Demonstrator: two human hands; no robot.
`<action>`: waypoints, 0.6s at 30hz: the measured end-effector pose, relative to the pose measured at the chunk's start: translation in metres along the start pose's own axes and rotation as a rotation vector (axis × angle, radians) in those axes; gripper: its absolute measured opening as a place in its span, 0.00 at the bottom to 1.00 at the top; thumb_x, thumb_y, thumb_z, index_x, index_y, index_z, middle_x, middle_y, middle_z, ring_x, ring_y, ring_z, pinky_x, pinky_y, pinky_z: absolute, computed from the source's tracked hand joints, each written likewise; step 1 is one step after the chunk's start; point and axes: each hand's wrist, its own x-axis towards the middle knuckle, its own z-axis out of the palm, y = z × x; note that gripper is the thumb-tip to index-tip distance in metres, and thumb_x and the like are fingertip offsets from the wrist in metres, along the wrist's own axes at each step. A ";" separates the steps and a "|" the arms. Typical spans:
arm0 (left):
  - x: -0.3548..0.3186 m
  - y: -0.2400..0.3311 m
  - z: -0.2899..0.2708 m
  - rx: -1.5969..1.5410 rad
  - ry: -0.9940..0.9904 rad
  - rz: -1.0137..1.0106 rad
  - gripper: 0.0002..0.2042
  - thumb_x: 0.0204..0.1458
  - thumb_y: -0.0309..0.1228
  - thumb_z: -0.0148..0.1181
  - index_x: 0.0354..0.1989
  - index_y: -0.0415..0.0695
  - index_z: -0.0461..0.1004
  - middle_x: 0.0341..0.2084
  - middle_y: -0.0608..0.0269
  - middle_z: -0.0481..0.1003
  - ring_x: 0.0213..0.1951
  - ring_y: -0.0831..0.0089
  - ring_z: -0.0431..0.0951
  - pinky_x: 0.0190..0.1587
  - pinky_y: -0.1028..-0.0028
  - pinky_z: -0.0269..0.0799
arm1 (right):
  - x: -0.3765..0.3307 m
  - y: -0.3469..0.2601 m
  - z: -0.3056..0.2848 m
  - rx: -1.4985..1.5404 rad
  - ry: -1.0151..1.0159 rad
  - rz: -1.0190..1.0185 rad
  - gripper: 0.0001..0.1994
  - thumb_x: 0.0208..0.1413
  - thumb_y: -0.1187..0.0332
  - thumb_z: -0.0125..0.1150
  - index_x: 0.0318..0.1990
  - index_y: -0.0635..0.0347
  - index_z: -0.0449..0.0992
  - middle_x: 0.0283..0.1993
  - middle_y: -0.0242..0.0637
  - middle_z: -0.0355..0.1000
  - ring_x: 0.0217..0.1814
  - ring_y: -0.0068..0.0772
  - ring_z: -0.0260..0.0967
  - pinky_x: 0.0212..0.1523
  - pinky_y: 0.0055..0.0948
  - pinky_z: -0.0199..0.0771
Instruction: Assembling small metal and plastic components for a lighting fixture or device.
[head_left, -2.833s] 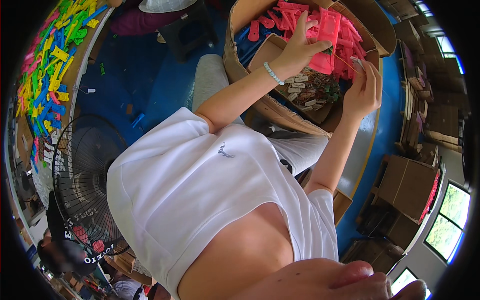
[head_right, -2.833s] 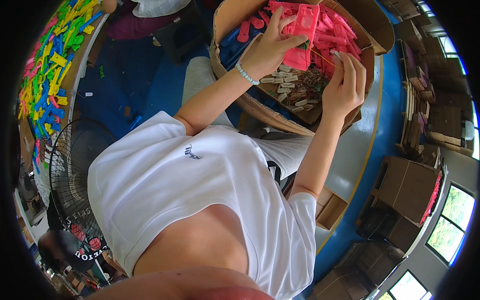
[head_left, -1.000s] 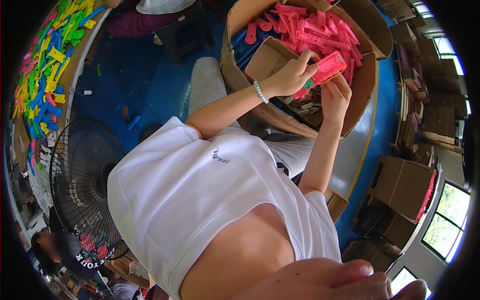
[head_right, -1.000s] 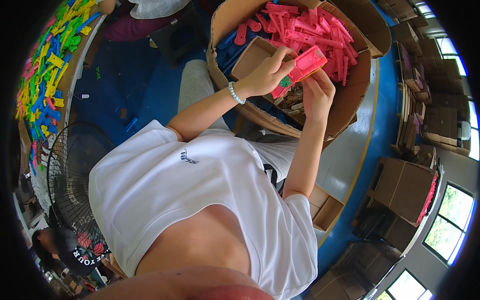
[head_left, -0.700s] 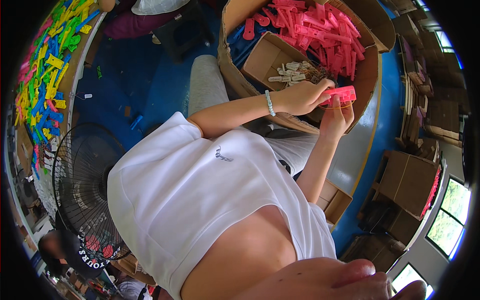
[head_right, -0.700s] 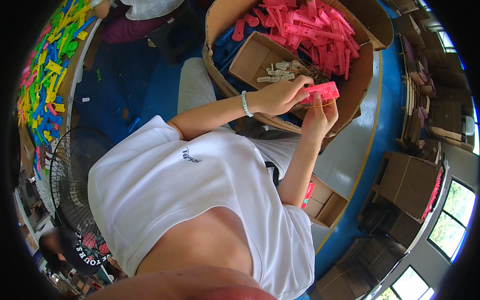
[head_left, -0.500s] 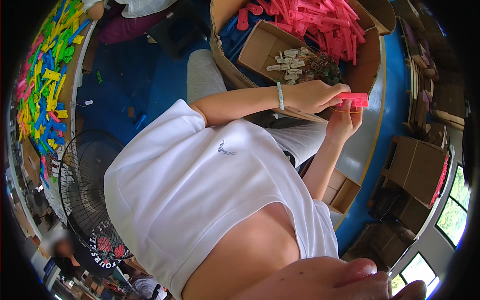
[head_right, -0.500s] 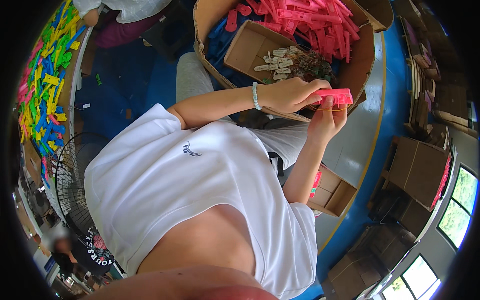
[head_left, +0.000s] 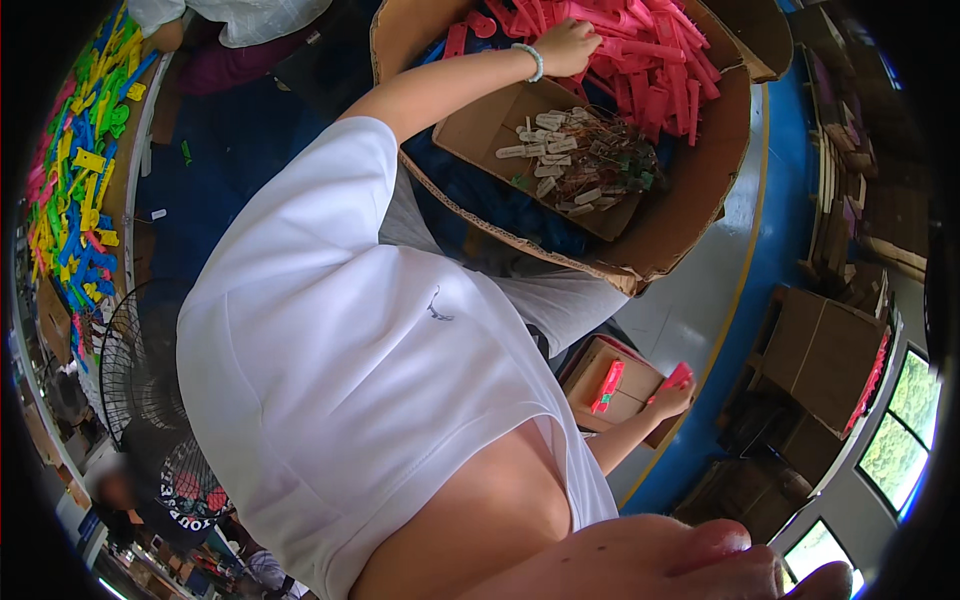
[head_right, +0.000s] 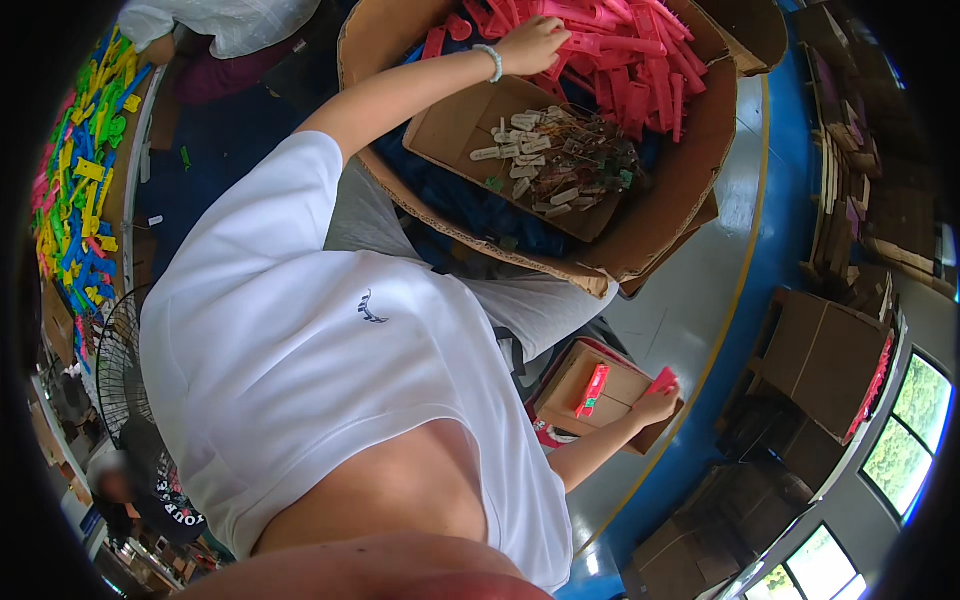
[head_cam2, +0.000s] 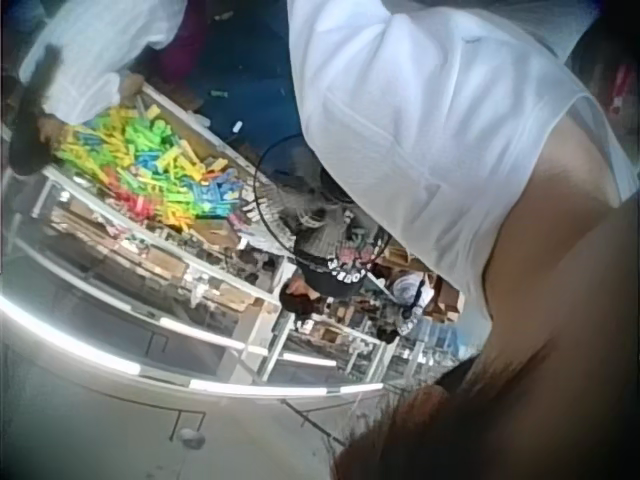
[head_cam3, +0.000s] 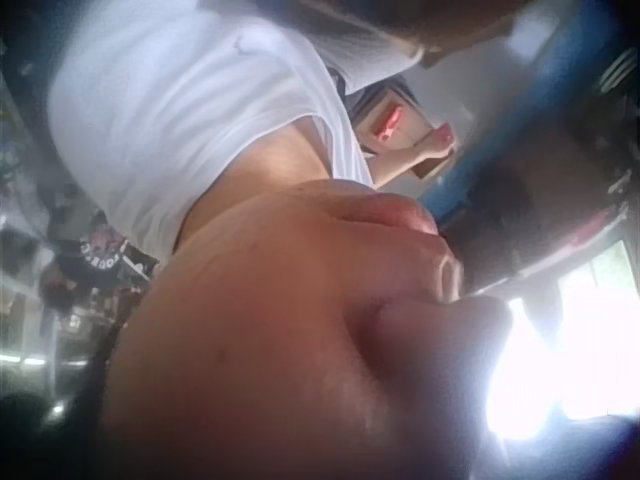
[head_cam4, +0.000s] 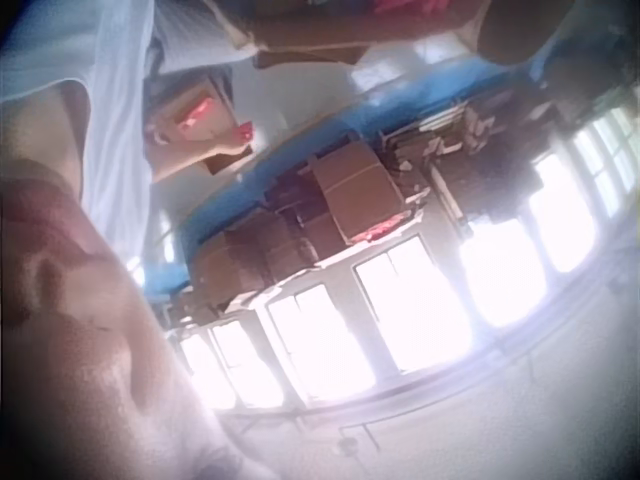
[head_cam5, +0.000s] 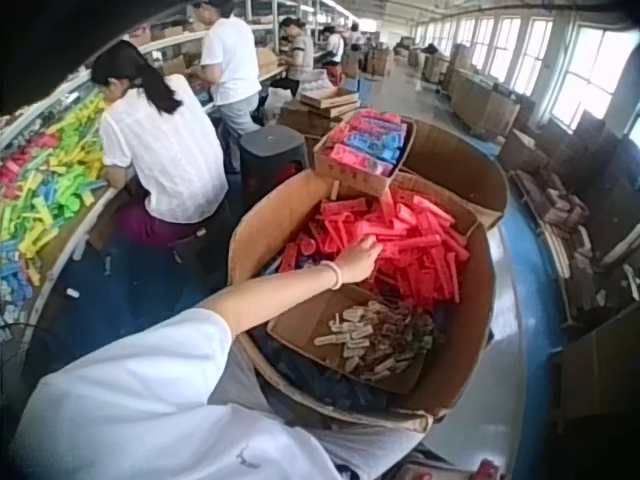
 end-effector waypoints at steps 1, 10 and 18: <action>0.004 -0.012 0.017 0.017 0.047 -0.077 0.23 0.49 0.35 0.60 0.54 0.43 0.68 0.48 0.52 0.69 0.52 0.53 0.69 0.52 0.60 0.69 | -0.011 0.040 0.022 -0.106 -0.133 -0.008 0.11 0.55 0.71 0.53 0.43 0.61 0.78 0.40 0.51 0.76 0.42 0.48 0.74 0.43 0.41 0.72; -0.001 -0.073 0.040 -0.335 0.185 0.029 0.21 0.50 0.32 0.61 0.52 0.42 0.66 0.39 0.53 0.71 0.42 0.59 0.74 0.44 0.64 0.71 | -0.067 0.084 0.069 -0.089 -0.667 0.101 0.12 0.43 0.68 0.61 0.37 0.57 0.82 0.30 0.45 0.78 0.38 0.45 0.77 0.43 0.39 0.76; 0.011 -0.058 -0.058 -1.433 0.646 -0.367 0.17 0.58 0.38 0.57 0.45 0.35 0.70 0.28 0.58 0.76 0.34 0.73 0.78 0.39 0.73 0.75 | 0.079 -0.130 -0.022 -0.017 0.101 -0.374 0.13 0.53 0.71 0.57 0.45 0.66 0.77 0.42 0.48 0.76 0.44 0.47 0.73 0.47 0.40 0.72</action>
